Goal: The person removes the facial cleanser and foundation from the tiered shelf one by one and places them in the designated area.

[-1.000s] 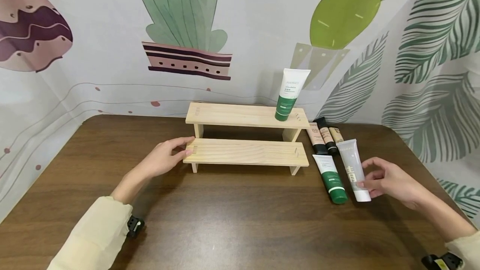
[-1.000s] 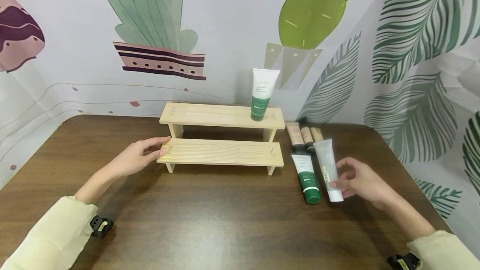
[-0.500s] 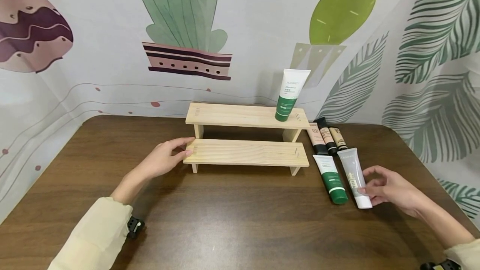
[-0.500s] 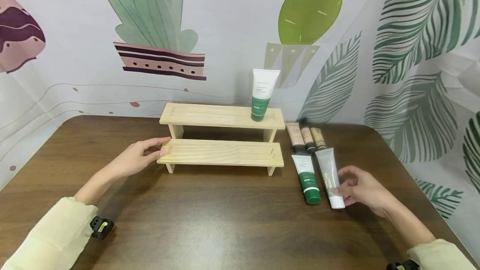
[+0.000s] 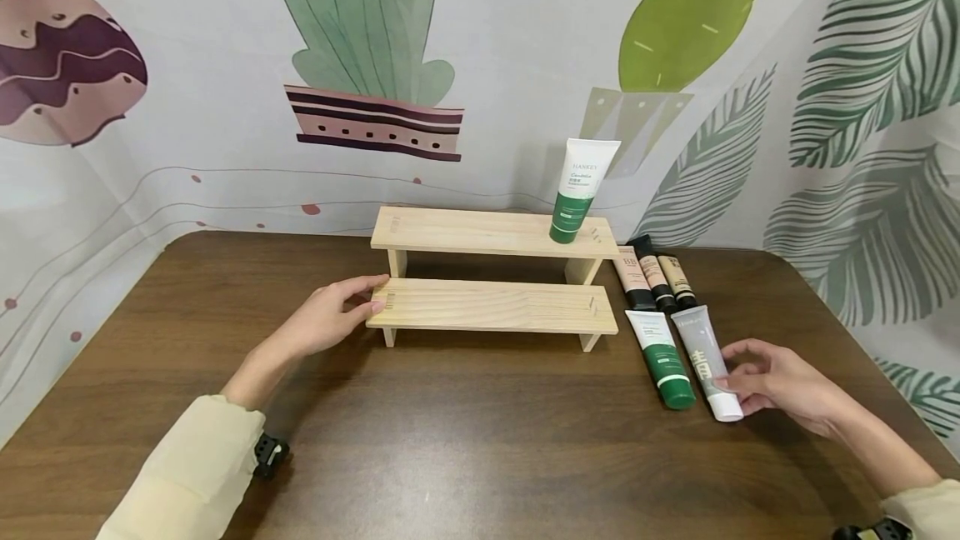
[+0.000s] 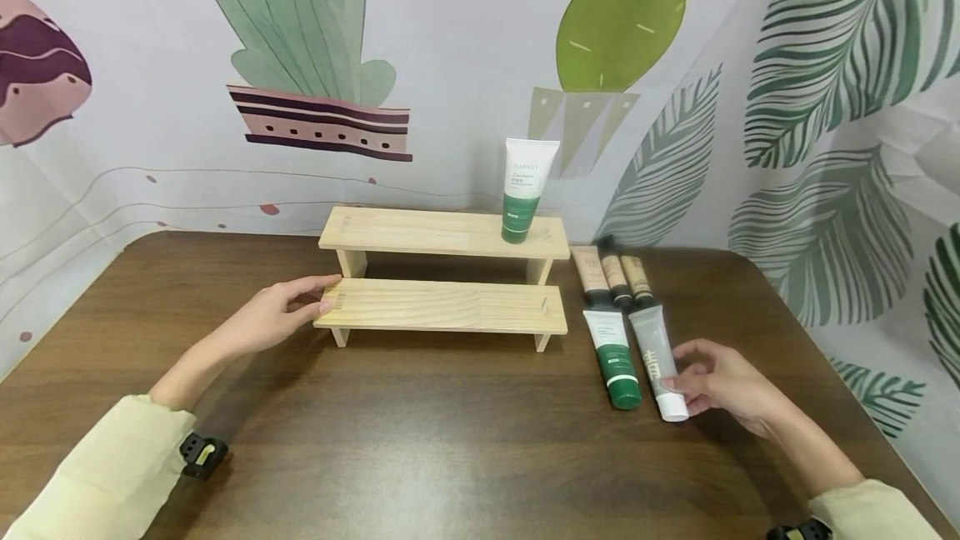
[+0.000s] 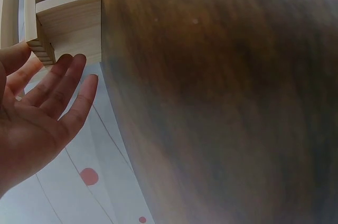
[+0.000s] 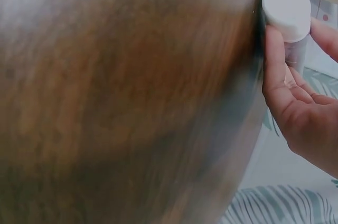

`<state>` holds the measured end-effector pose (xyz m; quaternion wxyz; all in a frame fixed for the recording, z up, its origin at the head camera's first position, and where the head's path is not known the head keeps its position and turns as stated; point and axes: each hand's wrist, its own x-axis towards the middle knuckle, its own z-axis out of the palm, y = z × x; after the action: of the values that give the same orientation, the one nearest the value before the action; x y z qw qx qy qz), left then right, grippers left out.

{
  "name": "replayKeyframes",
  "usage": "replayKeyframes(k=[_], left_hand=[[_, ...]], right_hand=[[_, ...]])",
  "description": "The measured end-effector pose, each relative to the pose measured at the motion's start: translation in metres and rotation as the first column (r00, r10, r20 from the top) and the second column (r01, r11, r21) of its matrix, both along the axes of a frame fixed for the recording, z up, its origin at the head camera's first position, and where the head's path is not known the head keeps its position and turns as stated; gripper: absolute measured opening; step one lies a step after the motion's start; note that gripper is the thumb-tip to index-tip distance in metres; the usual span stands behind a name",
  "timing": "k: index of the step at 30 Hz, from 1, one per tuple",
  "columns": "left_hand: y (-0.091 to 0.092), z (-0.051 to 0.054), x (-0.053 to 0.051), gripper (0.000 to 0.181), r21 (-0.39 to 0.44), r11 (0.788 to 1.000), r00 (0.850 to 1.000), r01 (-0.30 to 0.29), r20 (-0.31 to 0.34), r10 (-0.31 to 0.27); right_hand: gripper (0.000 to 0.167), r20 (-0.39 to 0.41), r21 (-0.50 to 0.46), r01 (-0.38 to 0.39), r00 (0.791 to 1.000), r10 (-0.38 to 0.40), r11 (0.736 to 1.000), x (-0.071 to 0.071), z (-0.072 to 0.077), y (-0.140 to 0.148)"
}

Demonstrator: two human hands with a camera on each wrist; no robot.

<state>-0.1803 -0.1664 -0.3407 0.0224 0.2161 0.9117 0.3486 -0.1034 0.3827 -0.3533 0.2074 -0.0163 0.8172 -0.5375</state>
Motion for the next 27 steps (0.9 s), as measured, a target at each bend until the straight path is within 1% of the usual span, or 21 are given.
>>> replayKeyframes(k=[4,11,13,19,27], left_hand=[[0.0002,0.0004,0.0001,0.042,0.000,1.000,1.000,0.004,0.003,-0.004],[0.0000,-0.0005,0.0001,0.041,0.002,1.000,1.000,0.003,-0.003,-0.003],[-0.0003,-0.0011,0.0000,0.041,0.003,1.000,1.000,0.002,-0.008,-0.002],[-0.0009,-0.0015,0.0002,0.041,0.007,1.000,1.000,0.005,-0.021,-0.005],[-0.0017,-0.0017,-0.0004,0.041,0.006,1.000,1.000,0.008,-0.022,-0.008]], right_hand=[[0.044,-0.007,-0.016,-0.008,1.000,0.008,1.000,-0.0009,-0.0004,-0.0020],[0.050,0.011,0.006,0.010,1.000,-0.010,1.000,-0.0029,0.0013,-0.0055],[0.051,0.018,0.002,0.002,1.000,-0.002,1.000,-0.0034,0.0011,-0.0056],[0.046,0.032,-0.035,-0.037,0.999,0.039,0.999,-0.0049,0.0002,-0.0041],[0.042,0.035,-0.053,-0.040,0.998,0.042,0.998,-0.0048,0.0004,-0.0013]])
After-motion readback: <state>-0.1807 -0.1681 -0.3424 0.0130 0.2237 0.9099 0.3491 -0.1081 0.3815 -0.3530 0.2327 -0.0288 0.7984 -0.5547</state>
